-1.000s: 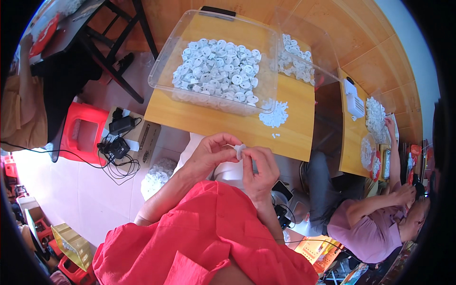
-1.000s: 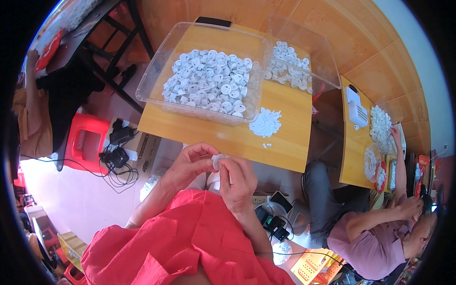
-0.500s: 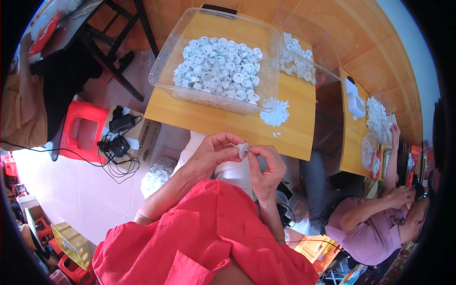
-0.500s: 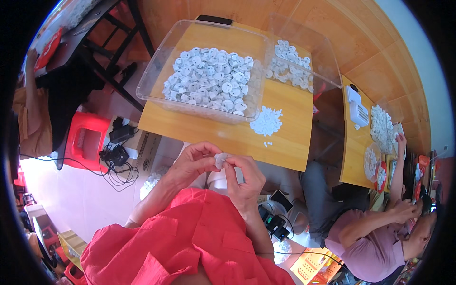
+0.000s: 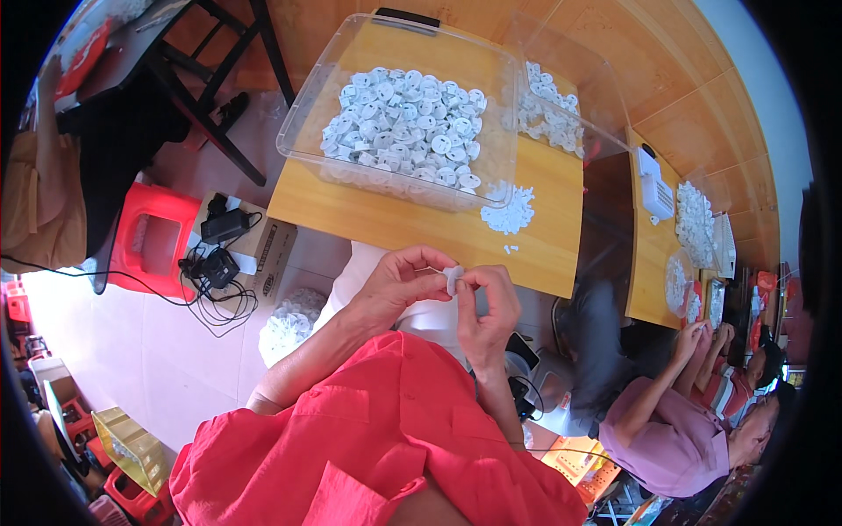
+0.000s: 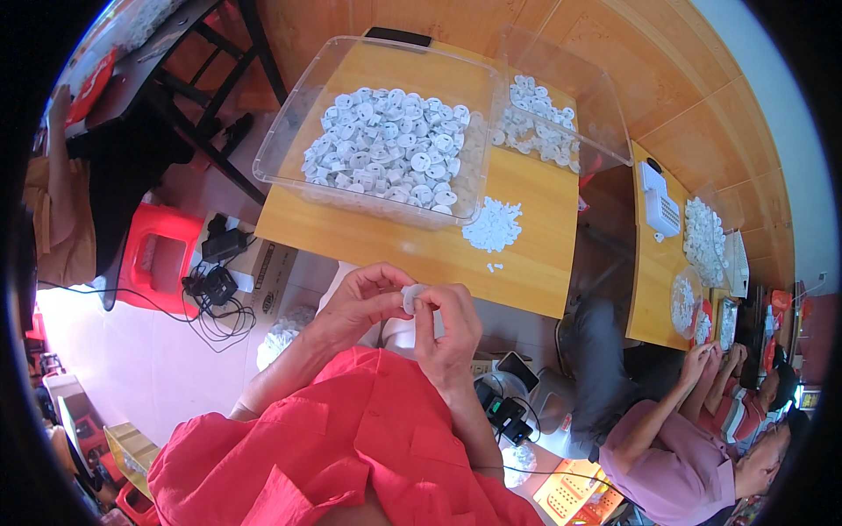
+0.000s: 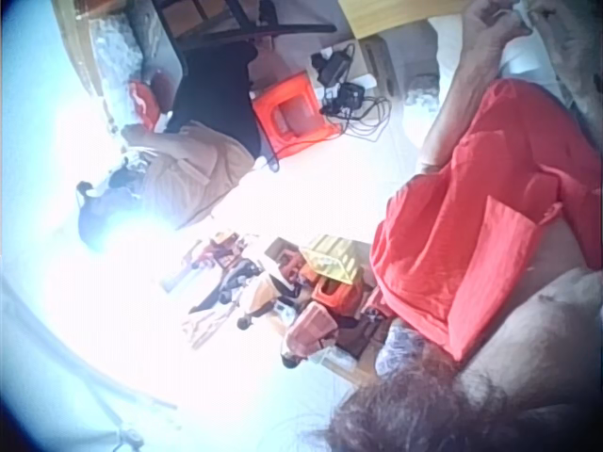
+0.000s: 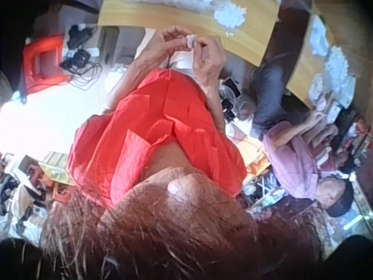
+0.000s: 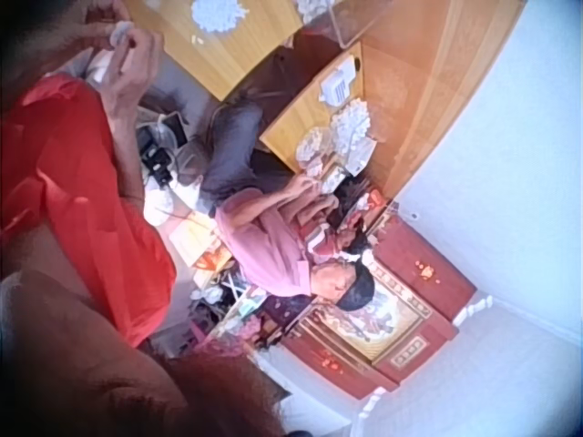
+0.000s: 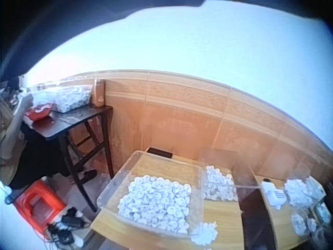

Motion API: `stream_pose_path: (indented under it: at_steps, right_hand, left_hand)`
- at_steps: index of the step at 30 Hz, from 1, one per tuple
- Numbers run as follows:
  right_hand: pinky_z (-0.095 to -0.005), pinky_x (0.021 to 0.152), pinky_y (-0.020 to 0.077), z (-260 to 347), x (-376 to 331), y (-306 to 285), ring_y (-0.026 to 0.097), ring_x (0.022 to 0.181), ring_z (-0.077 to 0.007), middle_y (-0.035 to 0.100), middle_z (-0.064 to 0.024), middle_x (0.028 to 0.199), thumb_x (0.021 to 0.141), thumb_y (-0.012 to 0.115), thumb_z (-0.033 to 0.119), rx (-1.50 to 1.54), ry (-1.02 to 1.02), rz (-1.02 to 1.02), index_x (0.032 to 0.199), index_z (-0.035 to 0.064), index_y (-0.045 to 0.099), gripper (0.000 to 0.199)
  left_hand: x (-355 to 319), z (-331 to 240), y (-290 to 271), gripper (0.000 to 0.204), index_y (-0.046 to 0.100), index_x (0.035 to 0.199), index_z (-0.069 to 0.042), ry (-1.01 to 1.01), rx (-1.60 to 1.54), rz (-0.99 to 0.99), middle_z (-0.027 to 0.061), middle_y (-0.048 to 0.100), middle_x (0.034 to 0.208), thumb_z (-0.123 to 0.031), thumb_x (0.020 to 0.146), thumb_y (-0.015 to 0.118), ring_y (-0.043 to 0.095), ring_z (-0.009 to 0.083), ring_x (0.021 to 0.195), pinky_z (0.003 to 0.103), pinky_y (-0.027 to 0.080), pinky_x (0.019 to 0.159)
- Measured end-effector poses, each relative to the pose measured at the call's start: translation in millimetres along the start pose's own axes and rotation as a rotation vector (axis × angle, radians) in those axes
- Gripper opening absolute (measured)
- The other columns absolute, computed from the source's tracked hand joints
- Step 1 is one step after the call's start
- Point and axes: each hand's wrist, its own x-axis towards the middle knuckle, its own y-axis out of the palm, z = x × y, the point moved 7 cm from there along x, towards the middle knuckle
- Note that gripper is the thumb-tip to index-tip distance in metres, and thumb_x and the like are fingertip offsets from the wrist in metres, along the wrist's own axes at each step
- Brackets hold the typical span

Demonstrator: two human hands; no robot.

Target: Assembling small white plastic components by hand at a workbench.

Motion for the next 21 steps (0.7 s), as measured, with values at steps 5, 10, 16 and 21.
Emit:
stream_pose_path:
  at_steps: [5, 10, 16, 21]
  right_hand:
    - [-0.028, 0.059, 0.0417, -5, 0, 4, 0.053, 0.063, -0.021, 0.052, -0.0105, 0.071, 0.073, 0.056, -0.005, -0.001, 0.006, 0.029, 0.076, -0.0012, 0.052, 0.007]
    - [-0.0227, 0.064, 0.0416, -25, -1, 1, 0.052, 0.07, -0.0131, 0.053, -0.0054, 0.076, 0.078, 0.056, -0.003, 0.214, 0.132, 0.018, 0.085, -0.0019, 0.055, 0.007]
    - [-0.0237, 0.068, 0.0437, -100, -4, -32, 0.052, 0.074, -0.0114, 0.056, -0.0059, 0.08, 0.08, 0.055, 0.0, 0.171, 0.304, -0.235, 0.09, -0.0026, 0.057, 0.01]
    - [-0.0296, 0.068, 0.044, -181, -16, -64, 0.056, 0.076, -0.0209, 0.058, -0.0117, 0.083, 0.084, 0.052, 0.007, -0.1, 0.301, -0.407, 0.09, -0.0033, 0.056, 0.013]
  left_hand:
    - [1, 0, -5, 0.02, 0.058, 0.099, -0.001, 0.022, 0.063, 0.005, 0.0061, 0.06, 0.092, -0.003, 0.079, 0.061, 0.058, 0.0123, 0.085, 0.025, 0.05, 0.075]
    - [5, 0, -5, 0.018, 0.057, 0.1, -0.002, -0.068, -0.092, -0.007, 0.0063, 0.059, 0.094, -0.005, 0.082, 0.059, 0.059, 0.0129, 0.084, 0.025, 0.051, 0.074]
    - [13, -18, 3, 0.019, 0.055, 0.102, -0.001, -0.107, -0.033, 0.053, 0.0064, 0.058, 0.095, -0.009, 0.085, 0.057, 0.059, 0.013, 0.084, 0.024, 0.052, 0.072]
    - [41, -68, 33, 0.02, 0.057, 0.101, -0.004, -0.151, 0.282, 0.152, 0.0039, 0.06, 0.091, -0.011, 0.082, 0.06, 0.059, 0.011, 0.083, 0.024, 0.051, 0.07]
